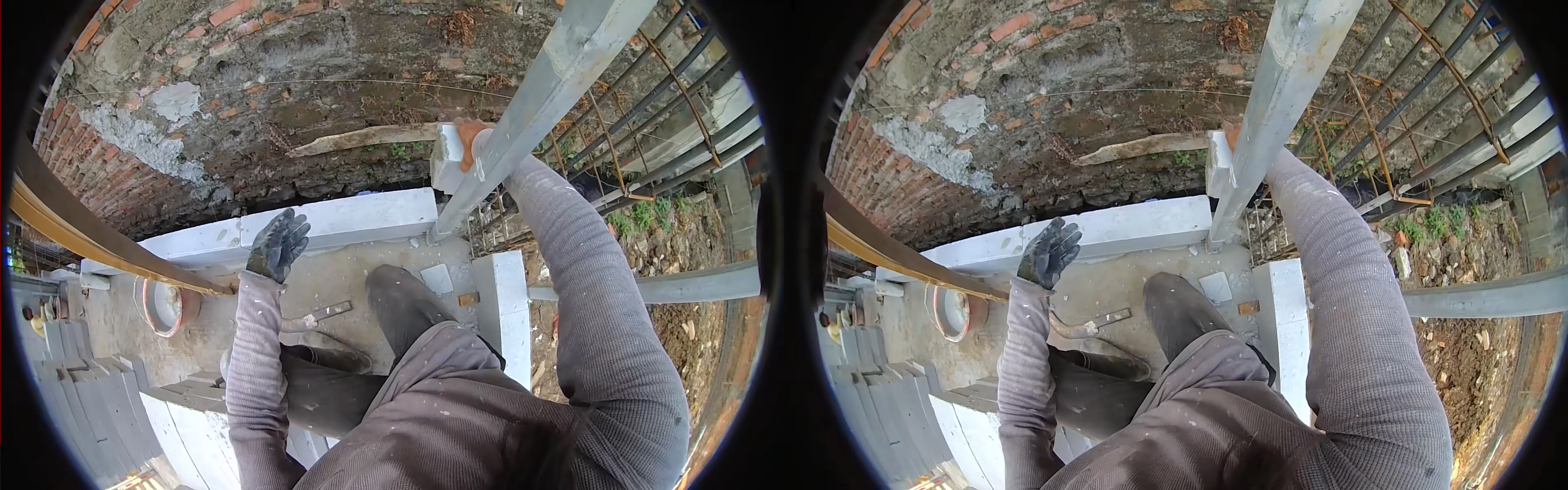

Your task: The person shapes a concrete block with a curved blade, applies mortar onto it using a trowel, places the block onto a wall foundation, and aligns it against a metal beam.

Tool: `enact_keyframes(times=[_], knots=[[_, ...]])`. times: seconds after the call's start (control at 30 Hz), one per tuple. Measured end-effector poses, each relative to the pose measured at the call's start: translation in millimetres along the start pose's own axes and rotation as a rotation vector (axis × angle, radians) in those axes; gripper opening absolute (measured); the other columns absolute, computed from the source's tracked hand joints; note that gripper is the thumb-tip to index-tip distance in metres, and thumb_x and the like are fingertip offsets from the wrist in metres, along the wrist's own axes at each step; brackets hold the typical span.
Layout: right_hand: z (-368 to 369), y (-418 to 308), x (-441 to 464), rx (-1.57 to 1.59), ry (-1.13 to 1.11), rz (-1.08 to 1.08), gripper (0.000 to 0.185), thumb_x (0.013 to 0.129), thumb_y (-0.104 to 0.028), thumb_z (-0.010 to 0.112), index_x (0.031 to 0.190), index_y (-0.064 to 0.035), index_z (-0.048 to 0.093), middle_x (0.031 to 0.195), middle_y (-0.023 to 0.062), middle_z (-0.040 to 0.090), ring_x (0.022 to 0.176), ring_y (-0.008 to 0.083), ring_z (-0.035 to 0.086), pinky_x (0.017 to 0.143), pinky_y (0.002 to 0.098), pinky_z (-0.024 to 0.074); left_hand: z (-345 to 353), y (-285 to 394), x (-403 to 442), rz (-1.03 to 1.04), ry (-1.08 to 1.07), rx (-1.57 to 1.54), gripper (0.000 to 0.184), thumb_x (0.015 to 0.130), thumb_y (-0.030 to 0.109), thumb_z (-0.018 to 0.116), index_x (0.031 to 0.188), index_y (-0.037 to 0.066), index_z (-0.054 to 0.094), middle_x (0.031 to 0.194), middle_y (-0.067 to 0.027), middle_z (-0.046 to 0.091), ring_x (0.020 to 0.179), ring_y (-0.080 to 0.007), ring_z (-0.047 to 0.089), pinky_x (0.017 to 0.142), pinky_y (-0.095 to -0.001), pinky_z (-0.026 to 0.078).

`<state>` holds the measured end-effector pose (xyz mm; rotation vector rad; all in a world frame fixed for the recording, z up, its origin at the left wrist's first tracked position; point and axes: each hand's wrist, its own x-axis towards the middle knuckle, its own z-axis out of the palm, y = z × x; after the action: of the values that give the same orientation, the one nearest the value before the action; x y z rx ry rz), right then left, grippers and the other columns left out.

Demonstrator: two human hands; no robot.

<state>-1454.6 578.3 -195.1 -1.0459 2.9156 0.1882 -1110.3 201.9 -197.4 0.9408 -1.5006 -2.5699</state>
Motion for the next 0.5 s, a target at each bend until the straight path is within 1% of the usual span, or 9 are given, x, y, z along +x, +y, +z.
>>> enact_keyframes(times=[0.03, 0.07, 0.13, 0.2, 0.23, 0.3, 0.33, 0.43, 0.5], knots=[[21, 7, 1, -0.003, 0.001, -0.006, 0.094, 0.052, -0.035, 0.091, 0.128, 0.0018, 0.049, 0.123, 0.0242, 0.062, 0.122, 0.0363, 0.059, 0.099, 0.0441, 0.0515, -15, 4, -3, 0.016, 0.057, -0.011, 0.053, 0.096, 0.037, 0.068, 0.138, 0.009, 0.054, 0.137, -0.0155, 0.060, 0.118, -0.0289, 0.064, 0.092, -0.0414, 0.057], [49, 15, -2, 0.237, -0.009, -0.043, 0.093, 0.052, -0.035, 0.091, 0.127, 0.0011, 0.049, 0.122, 0.0235, 0.062, 0.121, 0.0359, 0.060, 0.098, 0.0445, 0.0521, -16, 14, -8, -0.007, 0.174, -0.027, 0.052, 0.095, 0.037, 0.070, 0.138, 0.011, 0.055, 0.137, -0.0153, 0.059, 0.122, -0.0275, 0.061, 0.093, -0.0379, 0.055], [101, 34, -2, 0.716, -0.029, -0.112, 0.090, 0.053, -0.037, 0.091, 0.125, -0.0004, 0.050, 0.120, 0.0222, 0.064, 0.119, 0.0350, 0.062, 0.096, 0.0455, 0.0533, -29, 18, -12, 0.123, 0.142, -0.109, 0.054, 0.095, 0.038, 0.069, 0.139, 0.010, 0.054, 0.140, -0.0167, 0.056, 0.124, -0.0288, 0.059, 0.097, -0.0390, 0.053], [111, 38, -11, 1.198, -0.041, -0.158, 0.088, 0.055, -0.038, 0.091, 0.124, -0.0018, 0.051, 0.117, 0.0209, 0.065, 0.117, 0.0341, 0.064, 0.094, 0.0465, 0.0544, -32, 22, -14, 0.128, 0.112, -0.136, 0.057, 0.096, 0.037, 0.069, 0.142, 0.009, 0.050, 0.143, -0.0173, 0.054, 0.124, -0.0293, 0.059, 0.099, -0.0400, 0.052], [116, 41, -14, 1.198, -0.040, -0.155, 0.088, 0.055, -0.038, 0.091, 0.124, -0.0018, 0.051, 0.117, 0.0209, 0.065, 0.117, 0.0341, 0.064, 0.094, 0.0465, 0.0544, -32, 24, -16, 0.108, 0.120, -0.154, 0.059, 0.096, 0.037, 0.069, 0.143, 0.009, 0.049, 0.143, -0.0174, 0.053, 0.123, -0.0294, 0.059, 0.099, -0.0402, 0.052], [92, 23, -28, 0.743, -0.023, -0.162, 0.064, 0.070, -0.036, 0.083, 0.118, -0.0056, 0.054, 0.105, 0.0164, 0.068, 0.099, 0.0300, 0.070, 0.078, 0.0464, 0.0581, -30, 25, -16, 0.090, 0.125, -0.163, 0.060, 0.096, 0.036, 0.069, 0.144, 0.009, 0.047, 0.144, -0.0175, 0.053, 0.123, -0.0296, 0.059, 0.100, -0.0404, 0.051], [91, 19, -28, 0.675, -0.024, -0.154, 0.058, 0.074, -0.035, 0.080, 0.118, -0.0063, 0.055, 0.105, 0.0155, 0.068, 0.100, 0.0287, 0.069, 0.079, 0.0453, 0.0574, -28, 24, -16, 0.084, 0.130, -0.158, 0.061, 0.096, 0.036, 0.069, 0.145, 0.009, 0.045, 0.144, -0.0174, 0.053, 0.123, -0.0296, 0.059, 0.100, -0.0402, 0.051], [115, 18, -28, 0.847, -0.071, -0.174, 0.043, 0.085, -0.033, 0.069, 0.119, -0.0086, 0.059, 0.104, 0.0129, 0.068, 0.100, 0.0248, 0.067, 0.082, 0.0419, 0.0555, -25, 19, -11, 0.070, 0.136, -0.155, 0.061, 0.096, 0.035, 0.068, 0.146, 0.008, 0.045, 0.144, -0.0172, 0.053, 0.123, -0.0294, 0.059, 0.099, -0.0398, 0.051], [141, 19, -27, 1.158, -0.155, -0.185, 0.034, 0.093, -0.032, 0.062, 0.119, -0.0101, 0.062, 0.103, 0.0111, 0.068, 0.100, 0.0222, 0.066, 0.084, 0.0397, 0.0542, -24, 16, -7, 0.052, 0.128, -0.142, 0.060, 0.096, 0.035, 0.068, 0.145, 0.008, 0.045, 0.143, -0.0170, 0.054, 0.123, -0.0291, 0.060, 0.099, -0.0395, 0.052]])
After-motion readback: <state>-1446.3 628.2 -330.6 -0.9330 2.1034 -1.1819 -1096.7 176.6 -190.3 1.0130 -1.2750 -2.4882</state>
